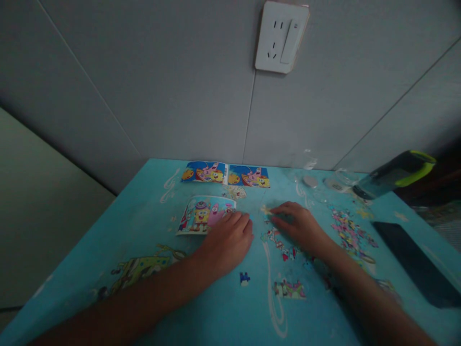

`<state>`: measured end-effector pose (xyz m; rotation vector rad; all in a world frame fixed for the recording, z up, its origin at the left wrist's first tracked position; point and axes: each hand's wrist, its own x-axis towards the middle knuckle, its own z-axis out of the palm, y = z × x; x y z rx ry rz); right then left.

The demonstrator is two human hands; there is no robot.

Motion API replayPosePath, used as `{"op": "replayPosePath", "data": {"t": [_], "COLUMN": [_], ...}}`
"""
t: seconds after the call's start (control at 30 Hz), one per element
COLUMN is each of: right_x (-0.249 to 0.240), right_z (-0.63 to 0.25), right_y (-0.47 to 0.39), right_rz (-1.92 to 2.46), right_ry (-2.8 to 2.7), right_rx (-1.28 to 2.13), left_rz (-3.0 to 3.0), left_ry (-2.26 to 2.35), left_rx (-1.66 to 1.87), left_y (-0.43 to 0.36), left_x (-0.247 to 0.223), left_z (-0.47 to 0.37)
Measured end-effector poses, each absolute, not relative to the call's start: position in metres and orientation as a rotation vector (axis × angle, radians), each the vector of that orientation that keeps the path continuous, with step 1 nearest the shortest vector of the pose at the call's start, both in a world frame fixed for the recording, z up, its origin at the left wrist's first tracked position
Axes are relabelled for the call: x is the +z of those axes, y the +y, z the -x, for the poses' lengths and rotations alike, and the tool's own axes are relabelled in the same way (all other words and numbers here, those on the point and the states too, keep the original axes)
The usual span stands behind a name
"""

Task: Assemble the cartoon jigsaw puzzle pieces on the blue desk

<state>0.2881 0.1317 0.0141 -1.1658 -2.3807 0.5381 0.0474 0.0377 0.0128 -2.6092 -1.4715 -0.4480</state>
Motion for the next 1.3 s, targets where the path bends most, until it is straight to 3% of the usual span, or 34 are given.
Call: {"op": "replayPosePath", "data": {"t": [0.8,1.3], "right_x": [0.01,0.019], "right_z": [-0.27,-0.266], "right_y": [0.126,0.11], "right_rz": [1.189,1.161], "right_ry": [-2.461,-2.608], "right_rx": [0.497,0.12], "left_rz": [2.753,2.741], "left_ry": [-1.502,-1.513], "left_rx": [-0.592,-0.496], "left_y": [0.039,0.04], "left_x": [0.002,0.002], "left_z": [-0.055,-0.056]}}
